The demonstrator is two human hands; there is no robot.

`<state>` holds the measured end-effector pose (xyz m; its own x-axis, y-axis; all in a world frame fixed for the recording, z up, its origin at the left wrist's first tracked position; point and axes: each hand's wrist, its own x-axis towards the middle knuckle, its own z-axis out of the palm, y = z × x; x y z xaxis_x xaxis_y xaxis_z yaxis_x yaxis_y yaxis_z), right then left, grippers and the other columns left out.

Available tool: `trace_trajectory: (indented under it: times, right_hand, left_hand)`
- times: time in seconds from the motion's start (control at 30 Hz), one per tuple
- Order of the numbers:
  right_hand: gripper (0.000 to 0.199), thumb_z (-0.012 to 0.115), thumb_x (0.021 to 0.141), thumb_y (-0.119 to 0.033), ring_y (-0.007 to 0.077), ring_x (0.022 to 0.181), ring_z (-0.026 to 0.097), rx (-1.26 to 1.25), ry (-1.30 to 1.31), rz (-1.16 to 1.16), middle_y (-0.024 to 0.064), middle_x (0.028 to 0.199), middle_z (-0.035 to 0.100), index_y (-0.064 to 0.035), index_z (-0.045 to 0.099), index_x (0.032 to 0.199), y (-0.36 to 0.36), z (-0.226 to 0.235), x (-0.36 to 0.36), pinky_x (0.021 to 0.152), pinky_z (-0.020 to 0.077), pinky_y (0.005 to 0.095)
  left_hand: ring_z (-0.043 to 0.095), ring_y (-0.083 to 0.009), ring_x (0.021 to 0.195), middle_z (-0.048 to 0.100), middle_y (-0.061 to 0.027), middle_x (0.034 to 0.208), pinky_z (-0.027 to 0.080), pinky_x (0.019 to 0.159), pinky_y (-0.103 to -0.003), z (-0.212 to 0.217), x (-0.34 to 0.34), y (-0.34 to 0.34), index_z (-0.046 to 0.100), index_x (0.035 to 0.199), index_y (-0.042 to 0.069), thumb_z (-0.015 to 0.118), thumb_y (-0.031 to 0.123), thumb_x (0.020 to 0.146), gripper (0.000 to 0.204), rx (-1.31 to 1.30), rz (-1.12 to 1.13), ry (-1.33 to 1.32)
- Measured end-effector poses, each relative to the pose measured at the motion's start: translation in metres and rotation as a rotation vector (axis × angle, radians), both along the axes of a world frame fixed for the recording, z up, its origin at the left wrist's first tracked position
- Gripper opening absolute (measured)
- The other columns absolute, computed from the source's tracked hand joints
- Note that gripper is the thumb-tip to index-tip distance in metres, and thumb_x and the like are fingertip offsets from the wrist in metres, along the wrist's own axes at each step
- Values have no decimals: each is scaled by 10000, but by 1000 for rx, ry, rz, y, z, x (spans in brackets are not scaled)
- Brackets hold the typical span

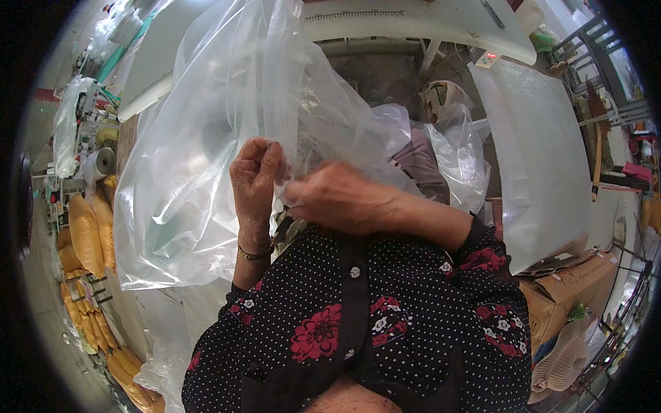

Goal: The person is using an industrial sewing machine to join large clear plastic sheets.

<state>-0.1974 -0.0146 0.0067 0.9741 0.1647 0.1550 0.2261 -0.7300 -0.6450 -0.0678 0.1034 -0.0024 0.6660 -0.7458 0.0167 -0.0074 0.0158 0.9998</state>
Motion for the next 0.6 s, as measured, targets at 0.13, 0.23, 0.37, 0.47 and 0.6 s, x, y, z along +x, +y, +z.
trace_trajectory:
  times: [0.13,0.23,0.37,0.47,0.6]
  right_hand:
    - [468,698,816,-185,337,1122,535,98,-326,-549,204,1189,568,2,536,1214,-53,-3,1,979,398,407]
    - [721,739,771,-343,399,1268,386,-90,-533,-915,252,1395,378,-61,436,1361,-81,-65,10,1050,317,466]
    - [996,764,733,-391,423,1393,169,-48,-386,-815,267,1506,168,-70,206,1493,-57,-154,62,1126,165,478]
    - [825,684,810,-362,404,1329,331,410,13,-777,258,1424,345,-85,268,1467,-15,-145,161,1080,282,453]
    - [784,675,818,-343,398,1306,361,462,-135,-730,251,1392,379,-83,291,1449,-30,-103,192,1060,307,445]
  left_hand:
    - [552,-63,652,599,-12,739,445,569,-211,1,12,13,604,922,-6,591,83,931,90,11,124,-177]
    - [563,-74,676,599,-29,737,481,613,-233,18,22,18,605,927,-26,585,66,927,95,32,196,-296]
    - [545,-82,670,609,-29,794,461,597,-220,62,28,25,624,920,-14,577,27,905,64,84,483,-847]
    - [582,-206,644,612,-110,793,467,601,-283,107,27,5,593,907,-3,570,-36,873,53,40,367,-1266]
    - [603,-300,683,589,-151,785,488,633,-338,192,20,-2,583,899,-2,583,-40,829,79,78,-38,-1627]
